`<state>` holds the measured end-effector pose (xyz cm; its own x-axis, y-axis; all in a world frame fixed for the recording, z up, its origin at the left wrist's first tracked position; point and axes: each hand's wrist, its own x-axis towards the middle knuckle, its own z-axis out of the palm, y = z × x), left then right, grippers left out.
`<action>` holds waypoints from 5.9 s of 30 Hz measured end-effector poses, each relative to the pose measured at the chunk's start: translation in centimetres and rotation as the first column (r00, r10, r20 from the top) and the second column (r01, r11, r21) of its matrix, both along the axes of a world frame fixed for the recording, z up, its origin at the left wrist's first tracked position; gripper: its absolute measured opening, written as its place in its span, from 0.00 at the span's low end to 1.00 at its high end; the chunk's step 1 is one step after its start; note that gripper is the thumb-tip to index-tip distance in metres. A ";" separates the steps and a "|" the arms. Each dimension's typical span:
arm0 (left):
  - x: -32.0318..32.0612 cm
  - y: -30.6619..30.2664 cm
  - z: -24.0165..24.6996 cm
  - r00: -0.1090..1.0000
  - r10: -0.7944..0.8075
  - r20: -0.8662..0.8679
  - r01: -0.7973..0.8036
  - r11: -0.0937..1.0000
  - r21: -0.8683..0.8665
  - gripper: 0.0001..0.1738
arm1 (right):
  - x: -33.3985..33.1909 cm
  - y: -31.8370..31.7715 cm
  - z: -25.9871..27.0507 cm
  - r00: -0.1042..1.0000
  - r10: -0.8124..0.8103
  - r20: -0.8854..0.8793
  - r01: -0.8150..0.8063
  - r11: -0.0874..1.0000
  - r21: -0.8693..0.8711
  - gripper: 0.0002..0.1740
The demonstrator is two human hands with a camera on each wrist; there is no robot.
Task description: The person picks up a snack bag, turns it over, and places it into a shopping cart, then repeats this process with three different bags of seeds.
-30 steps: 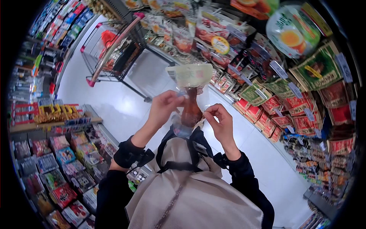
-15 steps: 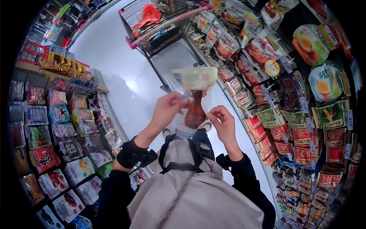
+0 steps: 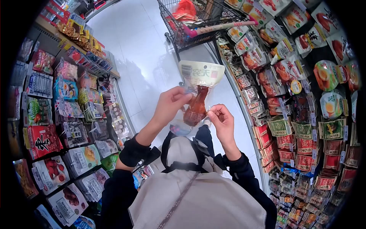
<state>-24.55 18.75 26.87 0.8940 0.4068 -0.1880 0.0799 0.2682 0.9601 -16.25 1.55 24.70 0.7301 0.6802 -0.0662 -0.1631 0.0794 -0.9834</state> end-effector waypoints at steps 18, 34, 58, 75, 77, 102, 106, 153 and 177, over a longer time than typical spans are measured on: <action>2.7 12.5 -2.2 0.993 0.115 0.002 -0.115 0.992 0.046 0.06 | 5.7 13.7 -1.5 0.977 0.211 -0.017 -0.212 0.977 -0.014 0.04; 10.8 28.9 -2.3 0.922 0.384 0.056 -0.388 0.916 0.107 0.05 | 20.4 24.5 0.2 0.985 0.174 -0.016 -0.171 0.980 0.103 0.08; 53.0 53.1 -12.3 0.875 -0.476 -0.085 0.475 0.813 0.336 0.07 | 30.2 35.5 1.6 0.731 -0.682 0.013 0.673 0.717 -0.182 0.08; 58.5 46.7 -28.3 -0.259 -0.627 -0.735 0.305 -0.775 0.553 0.08 | 28.7 37.1 -1.0 0.443 -0.894 -0.066 0.829 0.437 -0.348 0.07; 58.2 46.6 -29.7 -0.249 -0.596 -0.763 0.165 -0.803 0.573 0.08 | 28.6 37.2 -1.1 0.428 -0.901 -0.067 0.830 0.422 -0.365 0.07; 60.8 44.9 -29.2 -0.113 -0.461 -0.880 0.131 -0.885 0.446 0.10 | 27.2 36.5 -2.5 0.387 -0.921 0.054 0.868 0.344 -0.357 0.06; 60.9 45.9 -26.3 0.205 -0.654 -0.728 0.049 -0.736 0.675 0.12 | 26.3 34.4 -4.4 0.442 -0.626 0.643 0.873 0.134 -0.470 0.10; 36.0 45.9 -23.1 0.758 -0.539 -0.367 0.387 -0.080 0.918 0.10 | 21.2 23.6 -8.5 0.585 -0.595 0.552 0.810 0.390 -0.438 0.24; 36.4 43.2 -22.5 0.657 -0.613 -0.440 0.502 -0.080 0.861 0.12 | 20.4 21.6 -7.4 0.541 -0.521 0.661 0.840 0.294 -0.456 0.21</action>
<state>11.86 61.98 4.38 0.8972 -0.4322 -0.0907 -0.3530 -0.8253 0.4407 4.10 23.12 17.25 0.9634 -0.2330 0.1326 -0.0639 -0.6799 -0.7305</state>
